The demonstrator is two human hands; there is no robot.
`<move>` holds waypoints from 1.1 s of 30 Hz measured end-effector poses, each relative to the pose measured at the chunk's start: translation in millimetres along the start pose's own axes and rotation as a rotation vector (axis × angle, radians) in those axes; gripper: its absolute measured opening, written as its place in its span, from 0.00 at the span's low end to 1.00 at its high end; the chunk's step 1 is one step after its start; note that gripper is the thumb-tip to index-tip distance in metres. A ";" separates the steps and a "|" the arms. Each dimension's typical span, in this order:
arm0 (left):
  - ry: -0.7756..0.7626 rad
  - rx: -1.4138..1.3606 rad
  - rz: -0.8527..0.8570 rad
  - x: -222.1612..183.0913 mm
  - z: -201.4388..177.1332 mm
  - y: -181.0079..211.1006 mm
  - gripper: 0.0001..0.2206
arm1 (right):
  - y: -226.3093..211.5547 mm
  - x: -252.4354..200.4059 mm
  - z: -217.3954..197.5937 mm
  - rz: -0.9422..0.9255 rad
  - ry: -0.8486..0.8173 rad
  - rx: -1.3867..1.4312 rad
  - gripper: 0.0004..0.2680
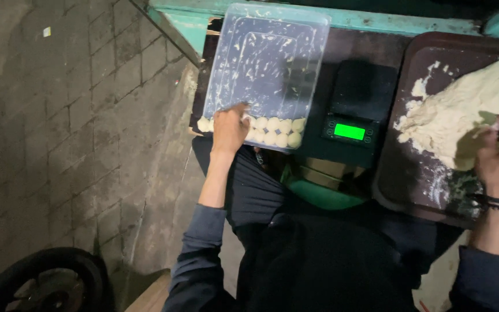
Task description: Weighing small portions of dough on a digital scale and rolling them into balls before placing them in a container.
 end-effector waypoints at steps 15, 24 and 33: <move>0.169 -0.197 0.379 -48.6 51.9 151.2 0.08 | -180.0 48.2 -57.7 -0.105 -0.207 -0.312 0.10; -0.511 -0.237 -0.007 -93.3 235.6 179.4 0.15 | -123.2 20.9 51.2 -0.404 -0.142 -0.699 0.12; -0.425 -0.418 -0.120 -92.7 237.0 191.7 0.07 | -93.6 38.2 23.7 0.082 -0.305 -0.098 0.07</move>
Point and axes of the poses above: each hand's wrist, its own x-axis towards the middle knuckle, its own z-axis out of the palm, y = z × x, the point moved 5 cm from there along x, towards the middle knuckle, and after that the axes turned 14 degrees about -x, right-handed, at the moved point
